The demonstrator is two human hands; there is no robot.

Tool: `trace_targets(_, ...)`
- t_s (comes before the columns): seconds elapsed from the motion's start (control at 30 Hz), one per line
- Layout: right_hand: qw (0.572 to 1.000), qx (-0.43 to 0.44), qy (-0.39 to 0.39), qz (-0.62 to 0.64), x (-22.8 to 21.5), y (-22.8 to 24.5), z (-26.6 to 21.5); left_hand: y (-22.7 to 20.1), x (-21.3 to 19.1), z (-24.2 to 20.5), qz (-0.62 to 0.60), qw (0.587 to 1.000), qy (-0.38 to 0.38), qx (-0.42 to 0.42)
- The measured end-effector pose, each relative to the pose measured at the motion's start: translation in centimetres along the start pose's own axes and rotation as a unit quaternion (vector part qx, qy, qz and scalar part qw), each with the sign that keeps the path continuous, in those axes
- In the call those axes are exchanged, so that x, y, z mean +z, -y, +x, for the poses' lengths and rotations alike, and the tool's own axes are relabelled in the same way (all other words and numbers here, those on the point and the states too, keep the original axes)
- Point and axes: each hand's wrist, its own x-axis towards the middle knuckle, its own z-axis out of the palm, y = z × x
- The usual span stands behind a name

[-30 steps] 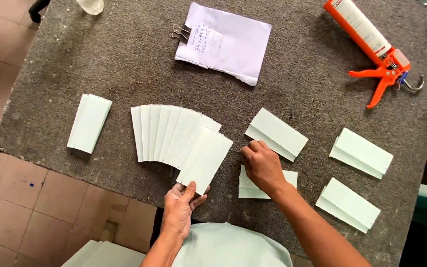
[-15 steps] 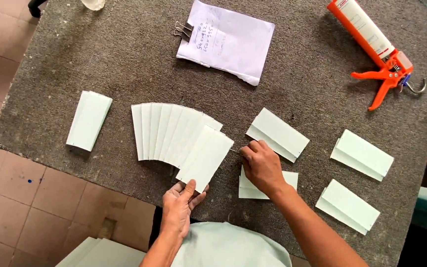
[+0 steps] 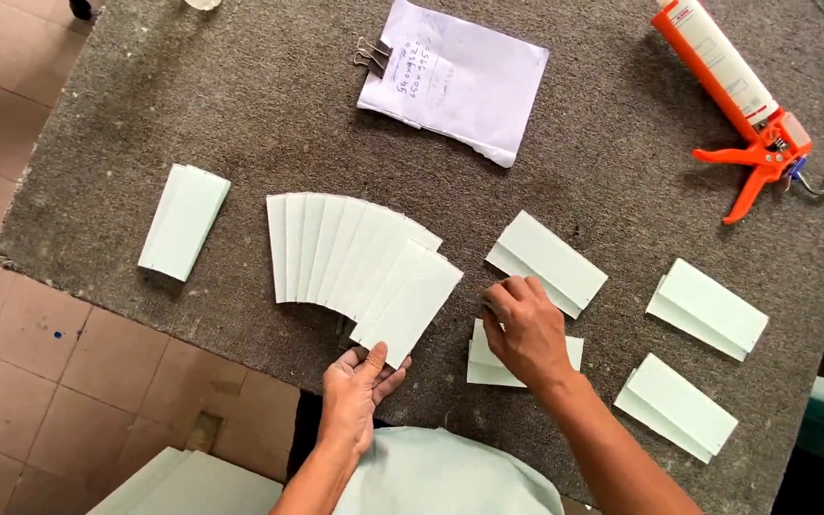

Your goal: Measuring, marking, and arranging small glass pieces on a workshop table, followed by applying sealant using a caulking gun.

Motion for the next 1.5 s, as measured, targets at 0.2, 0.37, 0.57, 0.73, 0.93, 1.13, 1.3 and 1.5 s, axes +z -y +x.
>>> trace_targets(0.2,0.994,0.052,0.078,-0.053,1.0,-2.1,-0.2,-0.7,0.7,-0.5,0.011,1.0,-0.006,-0.008)
trace_targets(0.37,1.0,-0.002,0.018,-0.005,0.1,-1.2,0.2,0.2,0.2,0.5,0.019,1.0,0.004,0.004)
trace_targets(0.57,0.998,-0.014,-0.011,0.059,0.3,0.2,0.6,-0.9,1.0,-0.4,0.023,1.0,-0.005,-0.009)
trace_targets(0.73,0.994,-0.029,-0.023,0.103,-0.2,1.7,1.6,-0.7,0.9,-0.2,0.023,1.0,0.003,-0.005)
trace_targets(0.93,0.996,-0.032,-0.023,0.08,-0.7,2.4,1.9,-0.6,0.7,-0.2,0.025,1.0,0.017,0.0)
trace_targets(1.13,0.999,-0.003,-0.006,0.044,-0.6,1.7,1.6,-1.0,0.9,-0.6,0.028,0.999,0.02,-0.007)
trace_targets(1.3,0.998,0.042,0.049,0.007,-0.7,0.6,1.6,-2.0,1.5,-1.1,0.021,0.999,0.004,-0.031)
trace_targets(1.5,0.993,0.072,0.095,0.003,-0.7,-0.9,1.3,-0.7,0.6,0.0,0.032,0.999,0.008,-0.021)
